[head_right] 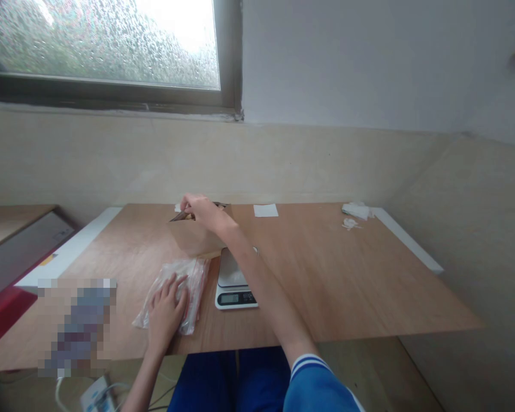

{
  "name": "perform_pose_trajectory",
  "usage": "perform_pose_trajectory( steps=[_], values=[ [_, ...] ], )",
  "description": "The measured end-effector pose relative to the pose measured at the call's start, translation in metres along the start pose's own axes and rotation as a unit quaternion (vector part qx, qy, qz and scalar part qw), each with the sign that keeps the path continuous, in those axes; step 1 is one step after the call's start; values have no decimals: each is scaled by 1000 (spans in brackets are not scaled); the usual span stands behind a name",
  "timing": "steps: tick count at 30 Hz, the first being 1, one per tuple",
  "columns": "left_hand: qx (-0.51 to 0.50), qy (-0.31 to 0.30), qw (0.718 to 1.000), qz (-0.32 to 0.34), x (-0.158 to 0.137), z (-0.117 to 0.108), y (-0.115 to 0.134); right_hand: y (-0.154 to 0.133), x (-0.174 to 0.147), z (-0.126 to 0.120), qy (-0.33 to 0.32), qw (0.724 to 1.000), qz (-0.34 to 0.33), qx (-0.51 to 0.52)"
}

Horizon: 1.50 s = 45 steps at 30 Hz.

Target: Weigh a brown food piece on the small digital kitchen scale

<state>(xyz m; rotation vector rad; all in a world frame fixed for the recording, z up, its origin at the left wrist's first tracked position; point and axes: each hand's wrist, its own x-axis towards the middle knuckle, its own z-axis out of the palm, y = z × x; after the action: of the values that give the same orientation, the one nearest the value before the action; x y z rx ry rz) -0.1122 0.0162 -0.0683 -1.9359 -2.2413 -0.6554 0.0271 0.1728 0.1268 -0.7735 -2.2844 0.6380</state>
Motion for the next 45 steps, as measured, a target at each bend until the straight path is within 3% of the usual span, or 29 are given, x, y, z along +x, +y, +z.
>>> perform_pose_trajectory(
  steps=[5, 11, 15, 20, 25, 30, 35, 39, 43, 45],
  values=[
    [3, -3, 1000, 2, 0, 0, 0, -6, -6, 4, 19, 994, -56, -96],
    [-6, -8, 1000, -9, 0, 0, -1, -27, -9, -1, 27, 961, -90, -261],
    [-6, -10, 1000, -6, 0, -1, 0, -34, -10, -9, 77, 969, -71, -222],
    [-1, -15, 1000, -10, 0, -1, 0, -28, -35, -14, 237, 971, -15, -31],
    [-4, -11, 1000, -10, 0, 0, 0, 9, -93, 9, 366, 911, 98, 164],
    [-11, -4, 1000, -16, -1, 1, 0, 63, -152, 54, 337, 878, 262, 217],
    [-14, -8, 1000, -16, -1, 1, 0, 84, -175, 76, 296, 895, 312, 121],
    [-16, -10, 1000, -20, 0, 1, 0, 75, -160, 62, 302, 911, 278, -39],
    [-17, -9, 1000, -20, 0, 0, 0, 45, -118, 27, 309, 936, 129, -110],
    [-18, -11, 1000, -21, 0, 0, 1, 27, -93, 10, 277, 948, 61, -143]
  ],
)
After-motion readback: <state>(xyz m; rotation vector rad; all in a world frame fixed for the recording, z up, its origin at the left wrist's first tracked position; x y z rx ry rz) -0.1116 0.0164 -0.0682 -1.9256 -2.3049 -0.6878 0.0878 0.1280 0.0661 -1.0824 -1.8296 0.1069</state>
